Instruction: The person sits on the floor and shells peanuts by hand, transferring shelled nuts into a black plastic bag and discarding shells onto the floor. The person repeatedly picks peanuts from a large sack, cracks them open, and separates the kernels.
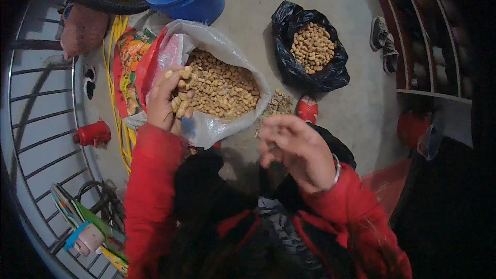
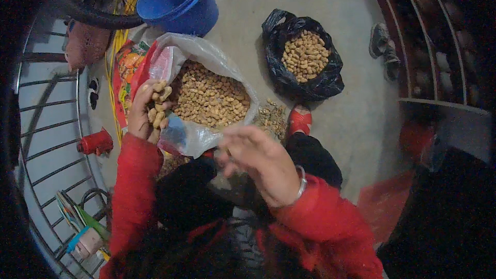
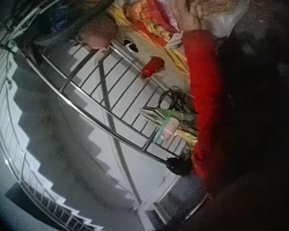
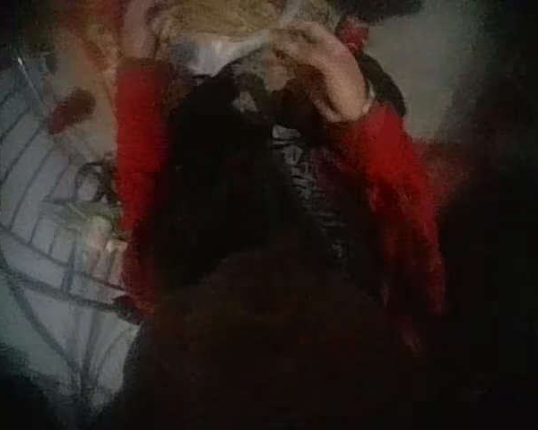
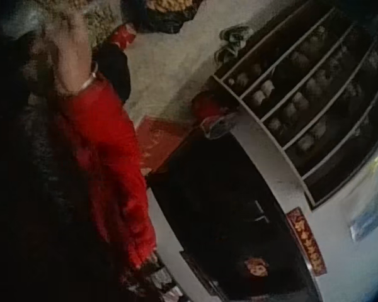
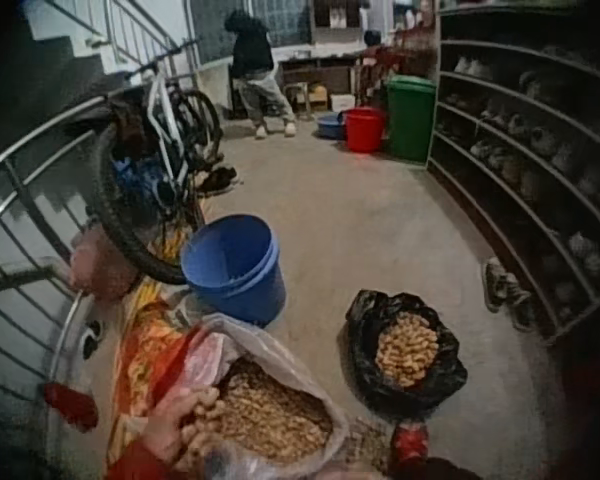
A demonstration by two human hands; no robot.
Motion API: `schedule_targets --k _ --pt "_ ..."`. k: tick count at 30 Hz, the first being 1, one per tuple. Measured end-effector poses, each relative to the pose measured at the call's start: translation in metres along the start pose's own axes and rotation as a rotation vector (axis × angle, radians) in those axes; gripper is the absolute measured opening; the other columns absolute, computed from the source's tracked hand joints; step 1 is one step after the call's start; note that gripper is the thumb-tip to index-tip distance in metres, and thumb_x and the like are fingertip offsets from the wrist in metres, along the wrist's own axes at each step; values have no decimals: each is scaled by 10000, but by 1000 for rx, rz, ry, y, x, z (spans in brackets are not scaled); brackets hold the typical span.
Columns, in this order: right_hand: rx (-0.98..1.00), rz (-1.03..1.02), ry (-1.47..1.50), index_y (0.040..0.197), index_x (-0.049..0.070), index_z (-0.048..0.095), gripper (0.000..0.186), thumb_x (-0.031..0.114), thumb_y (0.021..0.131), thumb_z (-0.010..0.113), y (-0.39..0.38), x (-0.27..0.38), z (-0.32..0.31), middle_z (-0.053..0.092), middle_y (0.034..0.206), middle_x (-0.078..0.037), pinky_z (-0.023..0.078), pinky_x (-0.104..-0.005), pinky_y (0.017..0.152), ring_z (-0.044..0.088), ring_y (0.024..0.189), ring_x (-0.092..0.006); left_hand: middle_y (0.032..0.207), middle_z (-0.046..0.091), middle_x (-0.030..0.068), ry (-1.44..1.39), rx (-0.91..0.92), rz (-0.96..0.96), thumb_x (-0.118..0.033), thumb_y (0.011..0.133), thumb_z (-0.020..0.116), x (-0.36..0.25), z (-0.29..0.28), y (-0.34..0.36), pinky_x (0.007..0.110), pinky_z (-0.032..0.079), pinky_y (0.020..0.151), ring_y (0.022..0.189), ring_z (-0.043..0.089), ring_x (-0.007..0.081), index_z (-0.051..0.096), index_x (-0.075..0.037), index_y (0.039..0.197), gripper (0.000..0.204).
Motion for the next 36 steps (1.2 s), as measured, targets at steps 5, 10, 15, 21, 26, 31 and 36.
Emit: schedule_targets --k 5,10,15,21,26,31,36 --pt "30 -129 27 1142 27 414 356 216 843 446 33 -5 37 464 1073 -86 380 -331 827 476 964 -207 840 506 35 -288 -22 119 -275 824 467 -15 38 -59 179 358 346 623 483 99 458 -102 981 234" --pt "216 -56 174 1130 23 424 382 302 874 375 72 -20 34 488 1049 -76 373 -328 805 477 938 -188 813 510 30 -287 -30 75 -272 837 450 4 57 -71 187 368 350 602 488 98 473 -78 1016 265" --pt "215 13 276 1037 10 479 377 327 883 346 88 -24 26 513 1024 -115 405 -329 763 509 887 -201 841 522 44 -210 -11 167 -267 845 436 2 58 -62 175 367 353 597 495 89 434 -53 1127 355" --pt "115 78 353 1043 -6 452 322 256 872 375 95 -23 30 507 1019 -161 433 -383 829 513 961 -267 863 517 44 -442 22 145 -298 856 403 -3 35 -51 170 361 343 618 495 94 411 -67 1146 371" --pt "106 14 314 1036 4 443 256 171 845 407 100 -17 28 520 949 -154 475 -367 757 550 873 -253 849 510 42 -480 -40 155 -290 851 419 -5 23 -42 181 361 347 619 483 114 420 -75 1130 352" --pt "106 22 250 982 0 463 205 143 850 401 96 -13 24 534 847 -113 503 -319 615 568 731 -212 831 503 42 -470 -11 135 -317 852 422 -4 24 -41 183 359 347 610 474 116 421 -78 1128 365" --pt "239 69 265 963 6 467 197 161 861 401 96 -12 11 534 784 -81 497 -312 545 562 659 -178 823 501 36 -454 30 88 -364 857 400 -3 26 -42 182 347 354 599 466 112 419 -80 1135 399"
Point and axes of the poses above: each hand's wrist, its own y-axis towards the middle knuckle, its own z-axis out of the palm, x = y × z, the point moved 1 cm from there along y, towards the middle knuckle
